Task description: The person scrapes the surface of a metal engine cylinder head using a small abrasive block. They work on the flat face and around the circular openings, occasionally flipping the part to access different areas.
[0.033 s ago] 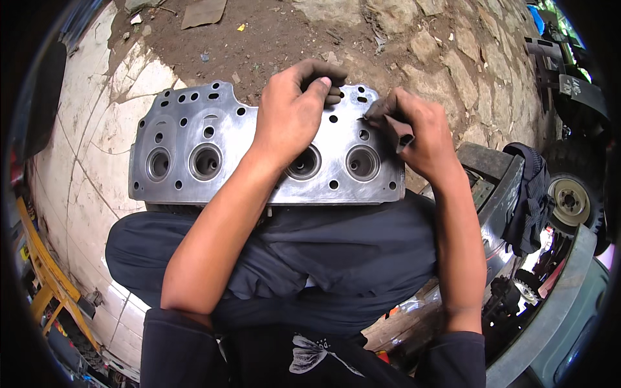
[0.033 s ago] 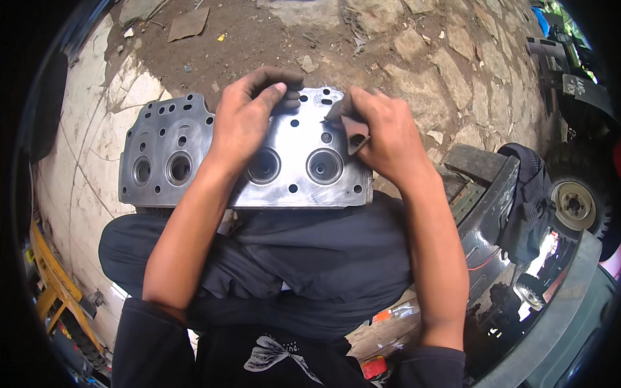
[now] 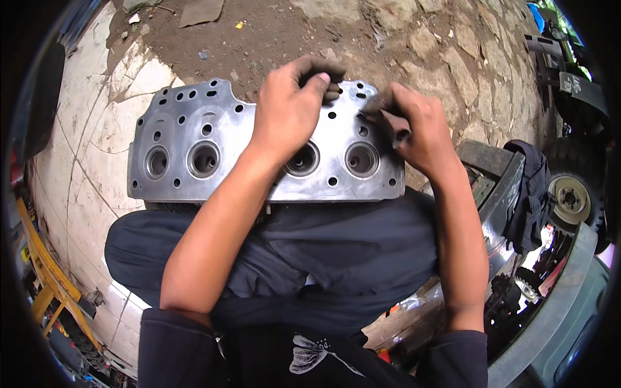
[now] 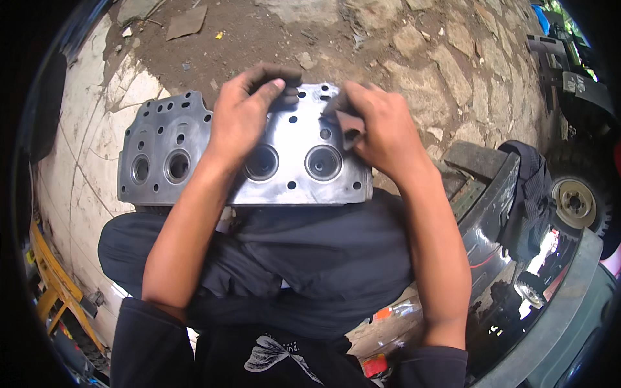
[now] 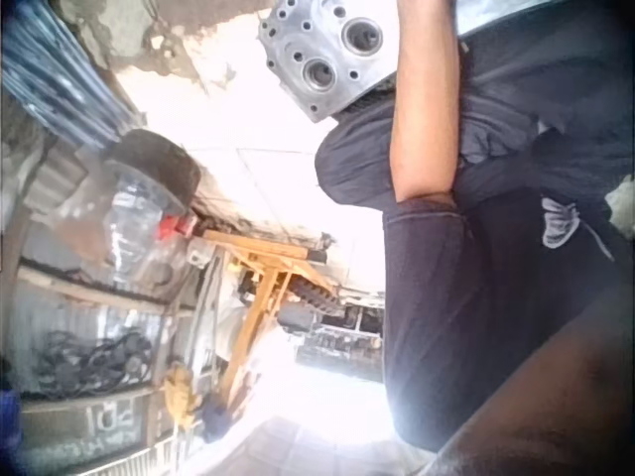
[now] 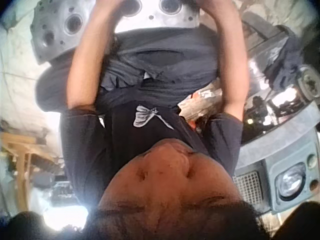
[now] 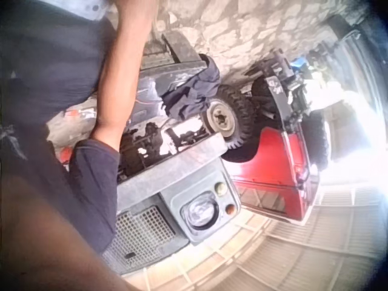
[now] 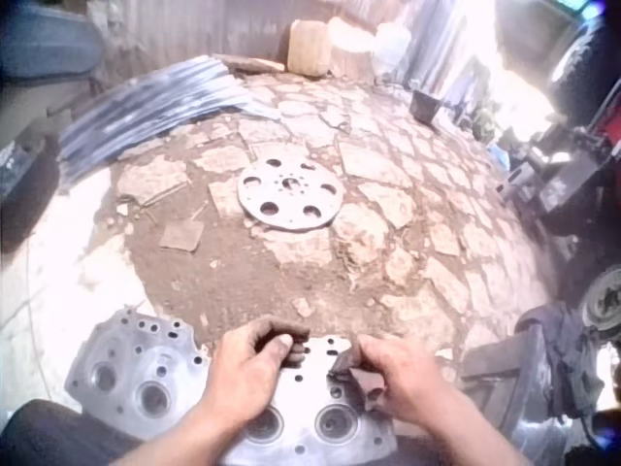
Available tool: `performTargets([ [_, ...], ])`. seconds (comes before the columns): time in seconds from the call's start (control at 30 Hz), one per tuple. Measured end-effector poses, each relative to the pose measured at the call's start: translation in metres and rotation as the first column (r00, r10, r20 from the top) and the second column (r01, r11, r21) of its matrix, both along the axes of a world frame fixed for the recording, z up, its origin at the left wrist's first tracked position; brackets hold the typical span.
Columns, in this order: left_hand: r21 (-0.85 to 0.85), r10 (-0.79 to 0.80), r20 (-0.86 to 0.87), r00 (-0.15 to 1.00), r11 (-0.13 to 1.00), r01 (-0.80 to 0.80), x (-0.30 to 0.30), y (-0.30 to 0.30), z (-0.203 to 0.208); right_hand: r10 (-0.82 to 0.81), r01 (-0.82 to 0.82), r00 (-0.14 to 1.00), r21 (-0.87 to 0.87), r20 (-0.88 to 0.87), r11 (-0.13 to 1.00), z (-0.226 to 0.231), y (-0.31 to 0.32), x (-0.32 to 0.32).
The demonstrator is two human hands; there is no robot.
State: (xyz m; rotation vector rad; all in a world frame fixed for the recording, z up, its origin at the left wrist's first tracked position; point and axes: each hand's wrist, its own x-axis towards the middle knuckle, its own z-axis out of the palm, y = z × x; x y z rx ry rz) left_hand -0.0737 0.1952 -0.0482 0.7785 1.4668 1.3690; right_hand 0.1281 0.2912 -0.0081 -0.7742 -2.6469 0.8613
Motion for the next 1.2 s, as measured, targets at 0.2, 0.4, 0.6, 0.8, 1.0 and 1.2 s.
performTargets([
  [0.2,0.014,0.008,0.001,1.000,1.000,-0.008,-0.002,0.003,-0.001,-0.001,0.001,1.000,-0.005,-0.005,1.000,-0.001,0.004,-0.001],
  [0.4,-0.023,-0.045,-0.051,0.998,0.999,0.044,-0.004,0.005,-0.001,0.004,-0.003,1.000,0.040,-0.024,0.999,-0.003,0.006,-0.007],
  [0.6,-0.036,-0.054,-0.018,0.998,0.998,0.053,-0.005,0.010,-0.003,-0.024,0.015,0.993,0.078,0.118,0.997,0.010,0.002,-0.017],
  [0.8,-0.085,-0.147,-0.079,0.986,0.986,0.141,-0.004,0.004,0.005,-0.085,0.085,0.996,-0.012,-0.005,0.996,-0.001,-0.002,-0.006],
  [1.0,0.098,-0.083,-0.156,0.984,0.990,0.099,-0.001,0.007,-0.006,-0.544,0.329,0.775,-0.529,-0.321,0.782,0.004,-0.004,-0.044],
  [1.2,0.126,-0.080,0.025,0.996,0.989,0.076,-0.007,0.001,0.007,-0.585,0.418,0.773,-0.498,-0.245,0.760,0.008,-0.019,-0.057],
])
